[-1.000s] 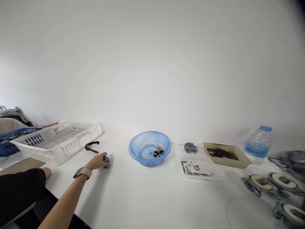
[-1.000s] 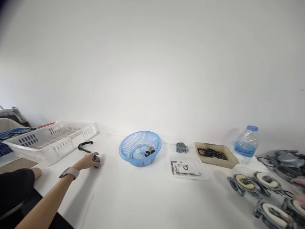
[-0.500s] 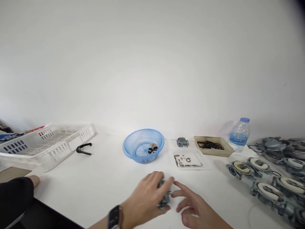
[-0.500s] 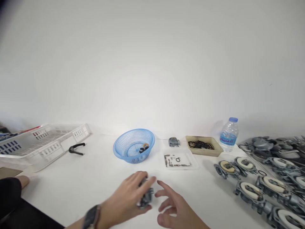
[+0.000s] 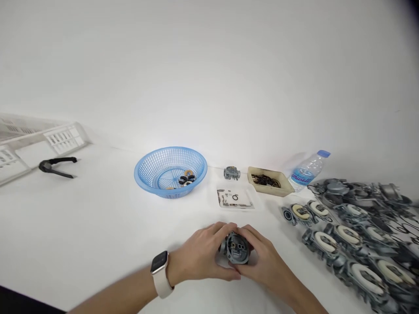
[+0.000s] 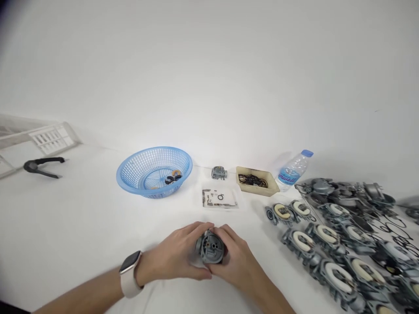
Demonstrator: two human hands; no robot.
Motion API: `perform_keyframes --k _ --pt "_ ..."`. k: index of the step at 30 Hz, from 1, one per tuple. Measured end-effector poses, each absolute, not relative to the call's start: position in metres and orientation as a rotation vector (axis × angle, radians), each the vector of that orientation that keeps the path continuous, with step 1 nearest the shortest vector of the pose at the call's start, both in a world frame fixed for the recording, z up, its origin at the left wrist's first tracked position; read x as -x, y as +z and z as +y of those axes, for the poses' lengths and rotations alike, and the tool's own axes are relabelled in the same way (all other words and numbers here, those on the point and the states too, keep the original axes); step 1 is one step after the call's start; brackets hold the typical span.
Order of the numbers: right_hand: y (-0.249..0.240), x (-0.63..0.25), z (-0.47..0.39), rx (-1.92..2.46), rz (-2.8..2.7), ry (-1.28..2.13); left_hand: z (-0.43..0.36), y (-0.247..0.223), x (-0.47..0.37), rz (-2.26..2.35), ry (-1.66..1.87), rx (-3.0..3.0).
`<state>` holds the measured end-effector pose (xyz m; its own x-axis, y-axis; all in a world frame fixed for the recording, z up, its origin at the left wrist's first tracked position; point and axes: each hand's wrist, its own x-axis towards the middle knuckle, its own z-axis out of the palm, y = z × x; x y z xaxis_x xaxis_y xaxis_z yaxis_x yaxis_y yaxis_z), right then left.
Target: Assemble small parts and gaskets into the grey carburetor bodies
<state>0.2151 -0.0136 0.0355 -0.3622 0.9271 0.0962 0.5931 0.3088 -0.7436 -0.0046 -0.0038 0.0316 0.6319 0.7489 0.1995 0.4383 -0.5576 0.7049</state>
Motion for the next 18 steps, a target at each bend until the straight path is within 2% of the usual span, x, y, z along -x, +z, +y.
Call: perform_keyframes --k 6,12,18 --pt "0.046 -0.227 -0.015 1.378 -2.174 0.982 0.001 0.035 0.003 0.921 0.714 -2.07" --pt "0.098 -0.244 0.013 1.445 -2.43 0.633 0.006 0.027 0.004 0.931 0.727 -2.069" --pt "0.17 -0.117 0.1 1.159 -2.664 0.346 0.01 0.02 0.003 0.934 0.687 -2.085"
